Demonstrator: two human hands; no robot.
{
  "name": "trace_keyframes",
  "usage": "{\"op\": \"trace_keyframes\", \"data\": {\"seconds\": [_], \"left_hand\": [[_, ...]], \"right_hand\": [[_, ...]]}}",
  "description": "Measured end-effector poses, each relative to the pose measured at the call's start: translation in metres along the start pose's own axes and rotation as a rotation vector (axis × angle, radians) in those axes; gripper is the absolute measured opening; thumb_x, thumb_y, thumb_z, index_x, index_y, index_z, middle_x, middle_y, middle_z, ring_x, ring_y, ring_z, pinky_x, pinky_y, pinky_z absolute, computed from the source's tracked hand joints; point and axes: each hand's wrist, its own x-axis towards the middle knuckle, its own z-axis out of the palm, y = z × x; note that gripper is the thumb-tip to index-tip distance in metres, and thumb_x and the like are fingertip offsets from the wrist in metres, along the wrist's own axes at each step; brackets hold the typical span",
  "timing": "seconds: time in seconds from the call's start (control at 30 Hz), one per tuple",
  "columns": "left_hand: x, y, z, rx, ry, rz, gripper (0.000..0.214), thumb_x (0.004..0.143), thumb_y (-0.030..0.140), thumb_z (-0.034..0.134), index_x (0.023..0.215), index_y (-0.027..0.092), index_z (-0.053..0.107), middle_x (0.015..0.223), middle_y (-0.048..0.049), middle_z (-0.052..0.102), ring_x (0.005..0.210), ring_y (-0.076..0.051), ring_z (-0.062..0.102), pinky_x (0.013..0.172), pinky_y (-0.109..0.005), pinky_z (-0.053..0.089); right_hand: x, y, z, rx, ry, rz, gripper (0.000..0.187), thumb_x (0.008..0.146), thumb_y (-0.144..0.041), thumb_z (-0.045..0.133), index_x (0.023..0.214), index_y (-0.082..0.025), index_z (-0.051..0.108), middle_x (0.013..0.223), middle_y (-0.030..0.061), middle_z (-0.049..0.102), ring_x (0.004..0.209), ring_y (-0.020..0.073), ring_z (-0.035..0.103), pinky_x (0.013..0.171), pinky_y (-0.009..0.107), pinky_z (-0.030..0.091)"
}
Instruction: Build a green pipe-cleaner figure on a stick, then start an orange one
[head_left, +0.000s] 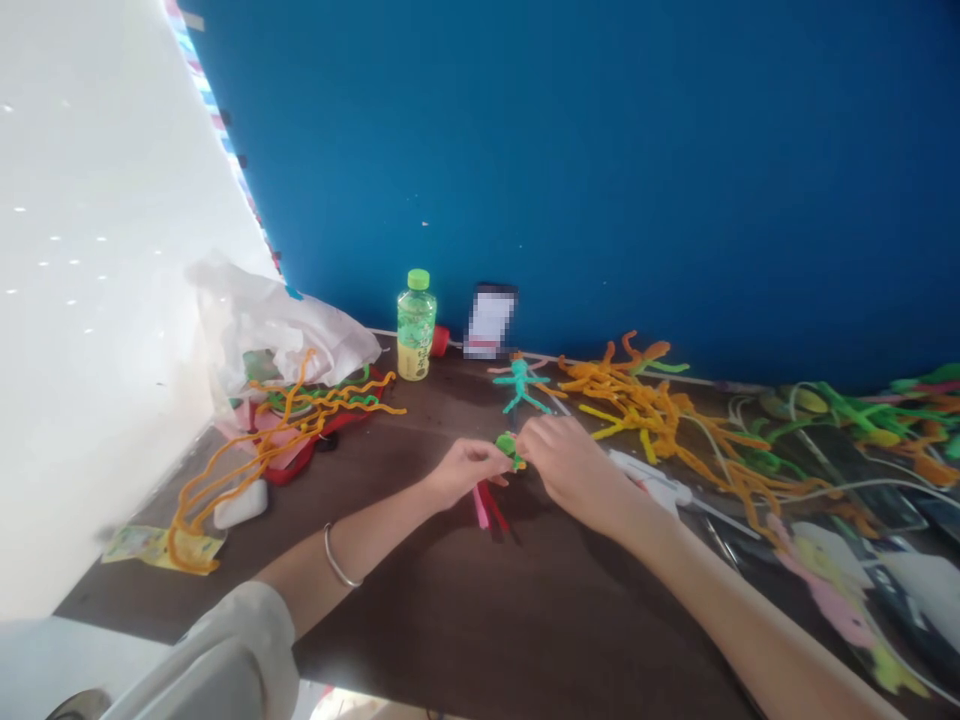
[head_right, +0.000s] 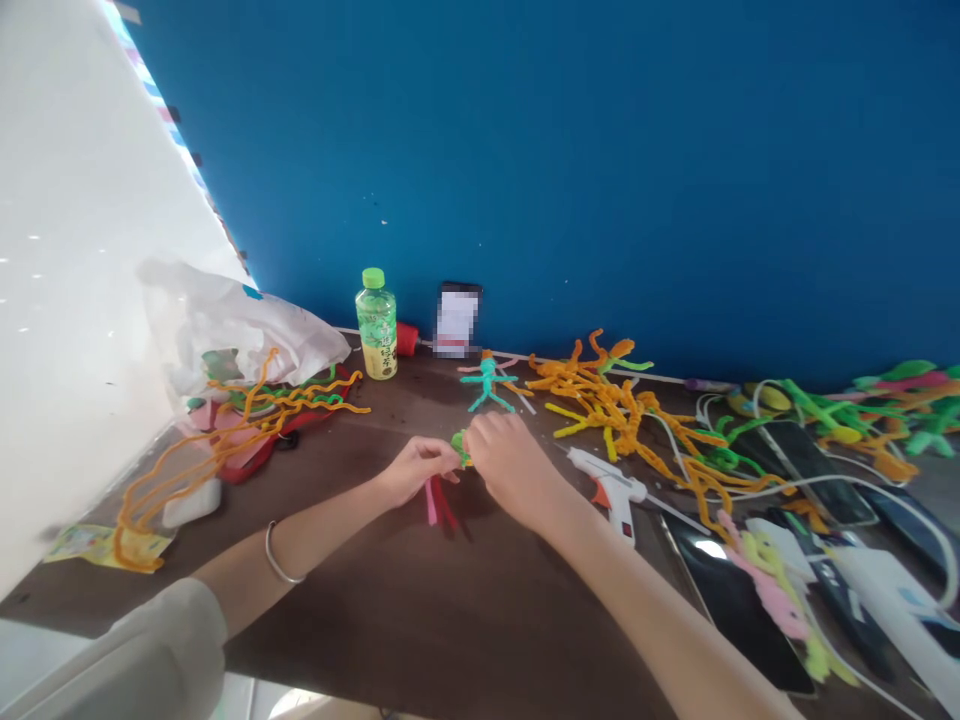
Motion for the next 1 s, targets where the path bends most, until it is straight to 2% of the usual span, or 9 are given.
{"op": "trace_keyframes", "data": {"seconds": [0.17,0.4,0.57,0.67,0.73,0.8,0.9,1.0], "left_hand": [[0.001,-0.002,0.002,0.011,0.118,0.063,0.026,0.052,0.034,0.075,0.061,0.011,0.067,0.06,-0.0015,0.06,0.057,-0.009,0.053,0.064,-0.027,0.048],[0.003,-0.007,0.003,-0.063,0.192,0.093,0.023,0.057,0.033,0.074,0.061,0.011,0.066,0.056,0.0,0.057,0.055,-0.007,0.048,0.066,-0.028,0.046],[0.002,-0.006,0.006,-0.267,0.126,0.016,0.025,0.062,0.028,0.071,0.052,0.011,0.055,0.051,0.0041,0.045,0.052,-0.005,0.041,0.07,-0.026,0.043],[0.001,-0.004,0.007,-0.41,0.07,-0.074,0.023,0.062,0.027,0.071,0.055,0.012,0.054,0.053,0.005,0.043,0.052,-0.004,0.041,0.07,-0.024,0.042],[0.001,-0.004,0.007,-0.455,0.044,-0.094,0.023,0.063,0.027,0.071,0.057,0.013,0.054,0.052,0.0054,0.042,0.051,-0.004,0.041,0.068,-0.023,0.041],[0.001,-0.003,0.007,-0.425,0.023,-0.066,0.023,0.063,0.028,0.07,0.056,0.012,0.055,0.052,0.0048,0.044,0.05,-0.004,0.041,0.065,-0.022,0.04],[0.0,-0.002,0.006,-0.317,0.041,-0.012,0.021,0.061,0.028,0.072,0.059,0.011,0.06,0.053,0.0034,0.048,0.051,-0.004,0.043,0.062,-0.022,0.04],[0.0,-0.002,0.005,-0.244,0.095,-0.002,0.023,0.058,0.031,0.073,0.064,0.011,0.064,0.057,0.0016,0.055,0.054,-0.006,0.047,0.067,-0.026,0.043]], "right_hand": [[-0.004,-0.015,0.006,-0.112,0.119,0.119,0.019,0.069,0.0,0.041,0.073,-0.014,0.053,0.072,0.0086,0.051,0.068,0.0205,0.041,0.059,0.03,0.025],[-0.01,-0.033,0.034,-0.091,0.398,0.28,0.016,0.083,-0.009,0.038,0.081,-0.011,0.054,0.079,0.0106,0.054,0.075,0.0202,0.046,0.067,0.031,0.035],[-0.01,-0.034,0.046,-0.279,0.543,0.139,0.015,0.082,-0.006,0.043,0.091,-0.009,0.055,0.085,0.0125,0.058,0.083,0.0212,0.051,0.073,0.033,0.038],[-0.009,-0.029,0.052,-0.282,0.629,0.042,0.017,0.081,-0.007,0.047,0.096,-0.009,0.055,0.084,0.0119,0.06,0.084,0.0208,0.053,0.075,0.034,0.04],[-0.008,-0.026,0.055,-0.216,0.663,-0.001,0.019,0.08,-0.007,0.049,0.097,-0.01,0.055,0.085,0.0112,0.061,0.085,0.0205,0.054,0.076,0.034,0.041],[-0.005,-0.025,0.056,-0.069,0.672,0.017,0.019,0.079,-0.009,0.05,0.097,-0.013,0.055,0.087,0.0105,0.061,0.086,0.0203,0.054,0.077,0.035,0.043],[-0.001,-0.028,0.054,0.274,0.7,0.164,0.01,0.08,-0.014,0.051,0.088,-0.017,0.055,0.083,0.0078,0.06,0.082,0.0186,0.056,0.073,0.033,0.045],[0.002,-0.029,0.05,0.573,0.722,0.354,0.004,0.08,-0.019,0.052,0.077,-0.019,0.054,0.078,0.0047,0.058,0.073,0.0162,0.056,0.066,0.03,0.047]]}}
